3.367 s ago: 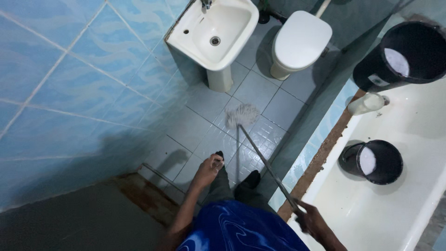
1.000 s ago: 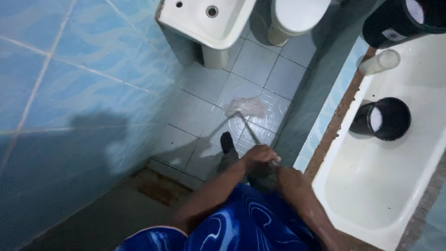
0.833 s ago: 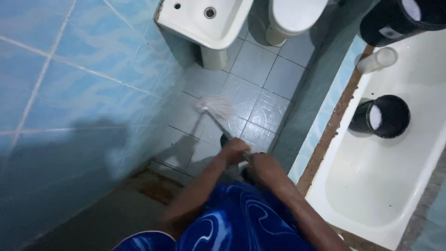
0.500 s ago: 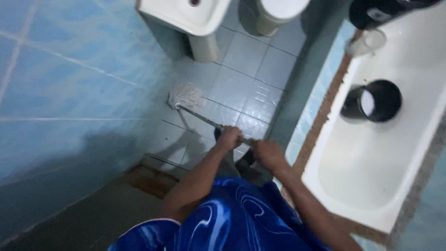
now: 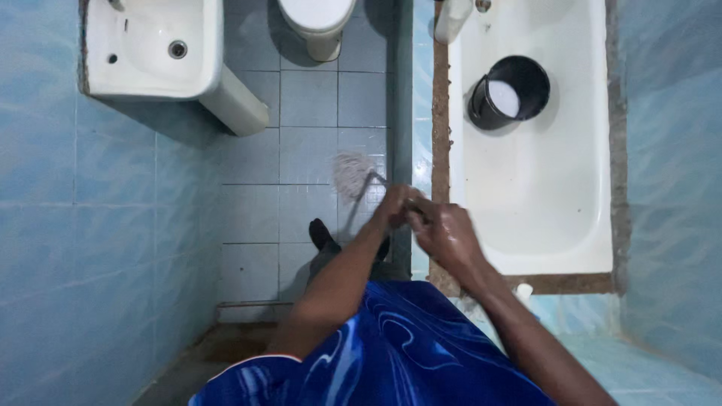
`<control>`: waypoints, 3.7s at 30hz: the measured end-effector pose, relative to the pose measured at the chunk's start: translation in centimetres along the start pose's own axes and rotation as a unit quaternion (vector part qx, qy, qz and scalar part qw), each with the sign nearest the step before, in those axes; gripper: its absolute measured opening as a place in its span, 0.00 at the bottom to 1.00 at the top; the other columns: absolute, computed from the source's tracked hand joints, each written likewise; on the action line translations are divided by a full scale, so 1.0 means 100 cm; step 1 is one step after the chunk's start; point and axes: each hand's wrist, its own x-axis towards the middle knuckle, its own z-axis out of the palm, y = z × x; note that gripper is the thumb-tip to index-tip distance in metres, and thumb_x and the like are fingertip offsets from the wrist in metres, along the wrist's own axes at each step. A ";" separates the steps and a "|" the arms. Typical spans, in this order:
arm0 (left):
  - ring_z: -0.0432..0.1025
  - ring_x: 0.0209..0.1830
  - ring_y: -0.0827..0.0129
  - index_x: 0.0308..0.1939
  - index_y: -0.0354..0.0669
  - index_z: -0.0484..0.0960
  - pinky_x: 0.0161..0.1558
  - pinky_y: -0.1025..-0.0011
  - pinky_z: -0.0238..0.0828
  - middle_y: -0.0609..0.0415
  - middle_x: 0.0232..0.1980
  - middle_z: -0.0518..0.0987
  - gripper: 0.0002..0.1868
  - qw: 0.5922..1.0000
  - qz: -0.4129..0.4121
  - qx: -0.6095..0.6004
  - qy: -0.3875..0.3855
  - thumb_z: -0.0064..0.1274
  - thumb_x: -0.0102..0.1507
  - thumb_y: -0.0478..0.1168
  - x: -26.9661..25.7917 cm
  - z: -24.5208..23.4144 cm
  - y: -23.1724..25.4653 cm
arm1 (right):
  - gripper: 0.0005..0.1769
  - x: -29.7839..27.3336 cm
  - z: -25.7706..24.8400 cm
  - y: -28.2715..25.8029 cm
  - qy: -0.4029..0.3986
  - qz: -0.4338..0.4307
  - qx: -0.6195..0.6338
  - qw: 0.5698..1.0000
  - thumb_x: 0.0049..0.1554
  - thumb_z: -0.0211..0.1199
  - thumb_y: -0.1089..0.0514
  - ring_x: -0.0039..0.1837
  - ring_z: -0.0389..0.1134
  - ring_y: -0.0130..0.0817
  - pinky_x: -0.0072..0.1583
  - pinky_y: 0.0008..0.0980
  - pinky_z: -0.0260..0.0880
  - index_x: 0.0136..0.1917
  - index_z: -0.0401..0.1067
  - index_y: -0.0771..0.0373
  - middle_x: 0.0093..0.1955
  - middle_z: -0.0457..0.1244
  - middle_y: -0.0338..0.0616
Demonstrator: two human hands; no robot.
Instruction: The person rinses and wrings a mop head in a bucket of soapy water inside a bathtub and then mops the tiled floor of a bathroom.
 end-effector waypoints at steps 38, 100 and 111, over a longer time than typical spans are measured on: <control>0.79 0.33 0.56 0.36 0.42 0.84 0.36 0.58 0.73 0.48 0.33 0.82 0.24 0.977 0.103 -0.101 -0.155 0.47 0.64 0.59 -0.164 -0.134 -0.026 | 0.04 -0.027 0.218 -0.123 0.079 -0.279 0.106 0.951 0.55 0.63 0.64 0.44 0.69 0.40 0.47 0.40 0.68 0.44 0.76 0.68 0.41 0.69 0.51; 0.64 0.29 0.48 0.24 0.37 0.73 0.37 0.51 0.58 0.41 0.25 0.70 0.18 0.997 -0.019 0.041 -0.069 0.52 0.68 0.41 -0.249 -0.260 -0.138 | 0.07 0.011 0.243 -0.176 -0.212 -0.321 0.190 0.904 0.58 0.62 0.62 0.37 0.63 0.41 0.42 0.42 0.61 0.41 0.69 0.67 0.34 0.60 0.50; 0.70 0.36 0.66 0.33 0.35 0.73 0.42 0.62 0.70 0.50 0.33 0.71 0.15 0.924 -0.192 -0.320 -0.079 0.50 0.69 0.43 -0.112 -0.157 -0.088 | 0.04 0.031 0.205 -0.104 0.085 -0.151 0.233 0.957 0.51 0.64 0.66 0.39 0.68 0.47 0.39 0.42 0.66 0.42 0.74 0.66 0.38 0.67 0.52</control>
